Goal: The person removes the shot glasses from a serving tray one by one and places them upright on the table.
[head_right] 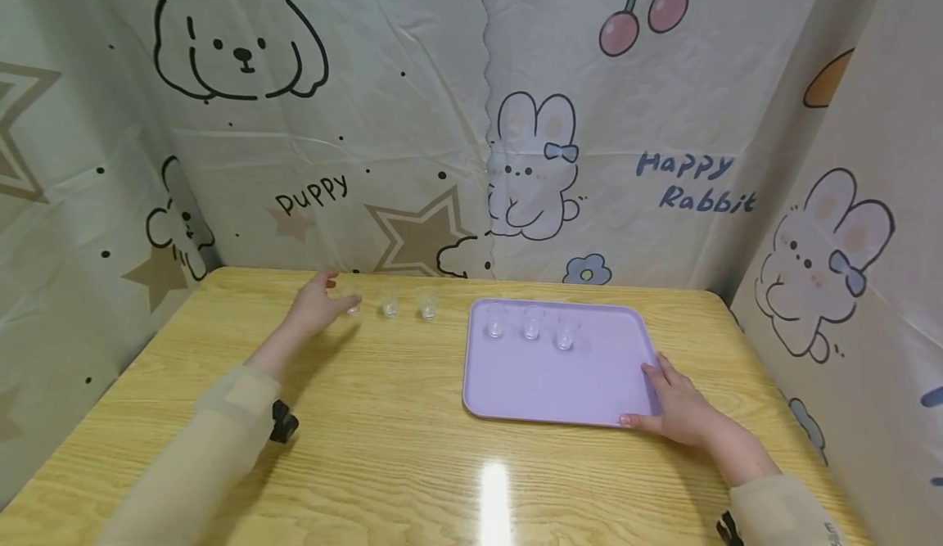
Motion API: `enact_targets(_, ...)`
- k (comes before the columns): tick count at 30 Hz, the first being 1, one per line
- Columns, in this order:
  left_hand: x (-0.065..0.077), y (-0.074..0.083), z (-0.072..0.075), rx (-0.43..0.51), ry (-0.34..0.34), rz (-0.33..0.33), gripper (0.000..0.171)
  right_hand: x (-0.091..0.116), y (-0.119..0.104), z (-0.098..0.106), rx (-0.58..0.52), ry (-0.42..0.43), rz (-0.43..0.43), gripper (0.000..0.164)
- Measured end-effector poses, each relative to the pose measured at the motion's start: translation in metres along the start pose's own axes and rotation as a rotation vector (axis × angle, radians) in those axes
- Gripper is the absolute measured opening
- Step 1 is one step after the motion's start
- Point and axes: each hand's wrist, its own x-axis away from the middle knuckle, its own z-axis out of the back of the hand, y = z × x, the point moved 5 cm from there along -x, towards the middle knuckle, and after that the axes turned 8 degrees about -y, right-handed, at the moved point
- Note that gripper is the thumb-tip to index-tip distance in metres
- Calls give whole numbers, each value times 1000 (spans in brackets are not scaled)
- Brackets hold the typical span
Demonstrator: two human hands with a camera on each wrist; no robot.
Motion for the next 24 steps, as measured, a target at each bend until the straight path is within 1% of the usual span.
enact_targets(5, 9, 11, 4, -24, 20, -31, 73, 0, 0, 0, -10, -9, -6, 100)
enact_targets(9, 18, 23, 9, -3, 20, -61, 72, 0, 0, 0, -6, -5, -1, 99)
enact_targets(12, 24, 30, 11, 12, 19, -69, 73, 1, -1, 0, -1, -5, -1, 98)
enact_targets(16, 32, 41, 14, 24, 43, -76, 75, 1, -2, 1, 11, -4, -1, 97)
enact_targets(20, 42, 56, 14, 33, 81, -124, 75, 0, -1, 0, 10, -4, -1, 98)
enact_targets(24, 51, 75, 10, 53, 80, -172, 74, 0, 1, 0, 1, -6, 0, 99)
